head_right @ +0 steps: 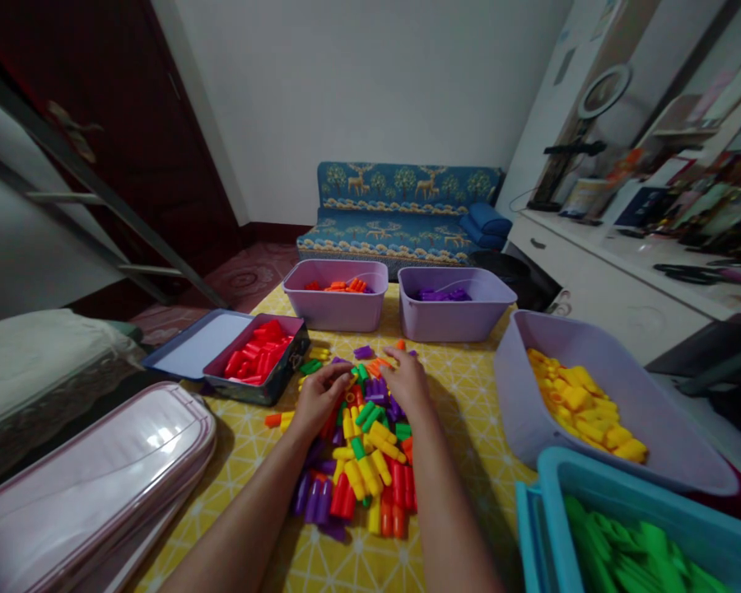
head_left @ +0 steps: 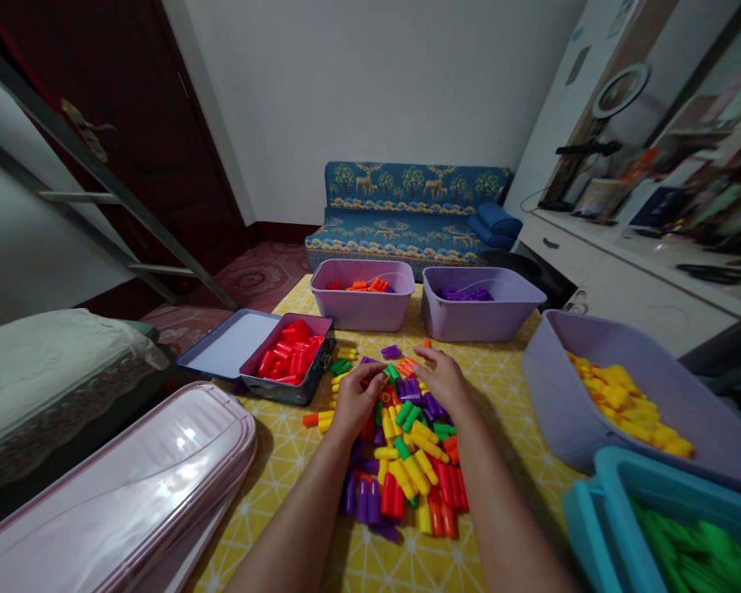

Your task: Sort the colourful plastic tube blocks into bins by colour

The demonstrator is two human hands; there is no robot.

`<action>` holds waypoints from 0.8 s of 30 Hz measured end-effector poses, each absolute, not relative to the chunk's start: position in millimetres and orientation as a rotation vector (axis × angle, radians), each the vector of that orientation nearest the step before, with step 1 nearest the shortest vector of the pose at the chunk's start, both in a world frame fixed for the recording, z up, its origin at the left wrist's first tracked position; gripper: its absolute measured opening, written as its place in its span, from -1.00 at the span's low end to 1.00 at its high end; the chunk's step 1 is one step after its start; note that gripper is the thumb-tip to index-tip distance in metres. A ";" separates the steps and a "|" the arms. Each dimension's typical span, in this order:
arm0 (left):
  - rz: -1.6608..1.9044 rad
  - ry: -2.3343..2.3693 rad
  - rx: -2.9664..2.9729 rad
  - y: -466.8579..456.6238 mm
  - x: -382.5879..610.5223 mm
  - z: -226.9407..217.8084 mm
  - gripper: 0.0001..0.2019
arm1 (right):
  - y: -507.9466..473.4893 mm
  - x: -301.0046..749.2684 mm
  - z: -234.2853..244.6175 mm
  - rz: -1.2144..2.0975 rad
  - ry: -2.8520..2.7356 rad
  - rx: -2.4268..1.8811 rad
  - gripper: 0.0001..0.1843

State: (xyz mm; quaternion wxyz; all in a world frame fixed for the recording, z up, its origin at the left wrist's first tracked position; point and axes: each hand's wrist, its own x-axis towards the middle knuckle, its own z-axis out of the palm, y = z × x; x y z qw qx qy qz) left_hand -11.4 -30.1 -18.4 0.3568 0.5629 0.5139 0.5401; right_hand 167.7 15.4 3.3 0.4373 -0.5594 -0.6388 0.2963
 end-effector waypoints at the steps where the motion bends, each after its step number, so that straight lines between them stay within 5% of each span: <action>1: 1.394 1.327 1.459 -30.5 -11.5 -18.2 -0.75 | 12.9 165.2 -0.5 0.673 -1.702 -1.443 -0.62; 7: 1.388 1.364 1.494 -32.0 -11.4 -15.6 -0.75 | 6.1 155.5 -1.6 0.452 -1.850 -1.619 -0.68; 17: 1.388 1.347 1.461 -30.4 -10.5 -18.4 -0.73 | 11.9 156.7 -8.2 0.857 -1.379 -1.345 -0.81; 24: 1.463 1.297 1.399 -30.2 -9.4 -16.1 -0.58 | 2.8 145.8 7.2 1.227 -1.327 -1.112 -0.72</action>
